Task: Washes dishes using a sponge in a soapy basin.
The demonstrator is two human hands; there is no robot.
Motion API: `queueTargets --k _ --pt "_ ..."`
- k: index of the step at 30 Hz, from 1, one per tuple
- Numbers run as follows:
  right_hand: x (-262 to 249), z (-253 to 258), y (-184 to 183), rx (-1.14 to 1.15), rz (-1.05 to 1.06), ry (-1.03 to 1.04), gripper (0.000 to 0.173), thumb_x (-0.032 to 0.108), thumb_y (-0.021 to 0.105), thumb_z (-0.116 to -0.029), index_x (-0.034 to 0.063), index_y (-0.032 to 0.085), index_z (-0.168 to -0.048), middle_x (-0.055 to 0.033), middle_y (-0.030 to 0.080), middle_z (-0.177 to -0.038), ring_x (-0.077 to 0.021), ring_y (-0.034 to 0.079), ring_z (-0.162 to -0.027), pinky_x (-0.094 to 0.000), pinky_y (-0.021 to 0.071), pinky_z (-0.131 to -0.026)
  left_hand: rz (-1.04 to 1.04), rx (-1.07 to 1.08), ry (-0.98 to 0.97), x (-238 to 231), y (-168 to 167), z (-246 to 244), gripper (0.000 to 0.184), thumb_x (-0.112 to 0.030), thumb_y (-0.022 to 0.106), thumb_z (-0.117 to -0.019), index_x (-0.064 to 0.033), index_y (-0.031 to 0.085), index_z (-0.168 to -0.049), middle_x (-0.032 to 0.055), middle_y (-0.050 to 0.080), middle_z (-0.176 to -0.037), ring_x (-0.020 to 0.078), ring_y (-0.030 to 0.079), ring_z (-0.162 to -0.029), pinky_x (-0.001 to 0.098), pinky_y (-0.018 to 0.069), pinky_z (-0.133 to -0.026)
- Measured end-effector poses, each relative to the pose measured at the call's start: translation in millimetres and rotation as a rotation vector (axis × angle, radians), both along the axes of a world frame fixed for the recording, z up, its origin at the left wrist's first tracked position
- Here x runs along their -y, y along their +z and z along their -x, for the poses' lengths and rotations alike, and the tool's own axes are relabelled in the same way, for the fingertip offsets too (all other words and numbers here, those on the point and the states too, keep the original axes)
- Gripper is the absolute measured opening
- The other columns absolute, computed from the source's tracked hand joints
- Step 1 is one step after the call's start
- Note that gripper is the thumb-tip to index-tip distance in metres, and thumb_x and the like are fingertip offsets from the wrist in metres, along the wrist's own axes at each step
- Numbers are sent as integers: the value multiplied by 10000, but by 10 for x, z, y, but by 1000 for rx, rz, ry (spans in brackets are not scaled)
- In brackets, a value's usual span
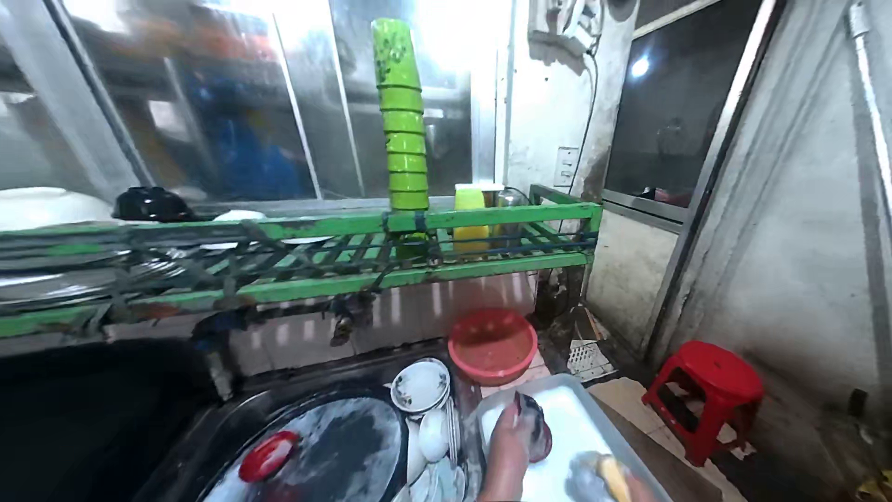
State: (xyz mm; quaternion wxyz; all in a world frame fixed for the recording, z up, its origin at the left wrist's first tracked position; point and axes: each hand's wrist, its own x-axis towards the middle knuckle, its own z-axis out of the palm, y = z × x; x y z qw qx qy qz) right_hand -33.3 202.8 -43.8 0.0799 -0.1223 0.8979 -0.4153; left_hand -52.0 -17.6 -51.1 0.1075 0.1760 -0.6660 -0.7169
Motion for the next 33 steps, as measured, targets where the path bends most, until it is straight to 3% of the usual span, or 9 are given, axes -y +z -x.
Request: queueTargets --k 5,11,15,20,24,26,29,31,33 --pt "355 -98 161 -239 249 -37 680 240 749 -896 -112 502 -1423 -296 578 -1396 -386 570 -1312 -513 434 -1141 15 -28 -134 -571 281 -598 387 -35 527 -999 114 501 -1355 237 615 -1252 237 617 -1138 401 513 -989" --pt "318 301 353 323 381 -233 416 188 605 -999 -15 571 -1360 -225 668 -1184 -302 654 -1079 -506 523 -959 397 -108 -399 -552 324 -805 368 -116 566 -1022 85 616 -1326 255 651 -1307 319 614 -1265 456 445 -1132" --pt "523 -260 392 -52 172 -50 648 177 715 -904 -125 483 -1429 -321 608 -1334 -433 604 -1250 -580 450 -1091 517 8 -455 -262 490 -797 315 6 524 -987 159 604 -1250 324 629 -1249 391 599 -1222 491 435 -1100" --pt "350 76 292 321 505 -268 443 167 554 -1030 -13 492 -1431 -207 646 -1224 -254 654 -1061 -460 547 -926 141 -13 -492 -206 462 -795 364 -42 588 -988 77 607 -1332 208 657 -1291 217 626 -1207 383 477 -1080" --pt "580 -124 199 31 624 -235 711 190 642 -887 -55 387 -1503 -248 597 -1345 -269 629 -1187 -466 532 -1005 -334 -66 -67 -294 320 -595 329 -30 510 -1012 59 572 -1323 175 666 -1217 203 654 -1093 393 545 -967" --pt "596 -100 205 70 674 -278 642 152 588 -966 -55 345 -1522 -250 573 -1359 -244 619 -1180 -434 526 -1006 -402 -51 -39 -301 373 -598 306 -37 518 -1015 58 586 -1299 171 669 -1199 201 656 -1077 391 547 -955" --pt "496 151 313 184 482 -296 533 143 589 -998 -32 442 -1480 -248 606 -1326 -293 623 -1176 -481 513 -1006 -299 8 -101 -365 353 -642 321 -66 538 -1018 57 589 -1310 177 664 -1235 202 652 -1115 383 538 -983" --pt "576 97 431 -14 201 -173 558 157 690 -935 -52 521 -1423 -266 634 -1308 -371 620 -1224 -552 477 -1061 -240 25 -82 -408 297 -591 349 -86 498 -1042 49 565 -1357 190 628 -1311 218 620 -1181 395 509 -1025" --pt "679 -110 422 -367 -17 19 551 224 740 -883 -21 620 -1361 -233 665 -1311 -413 625 -1247 -591 476 -1074 -343 27 15 -419 299 -501 319 -118 406 -1090 26 581 -1315 159 652 -1215 200 638 -1086 375 534 -943"
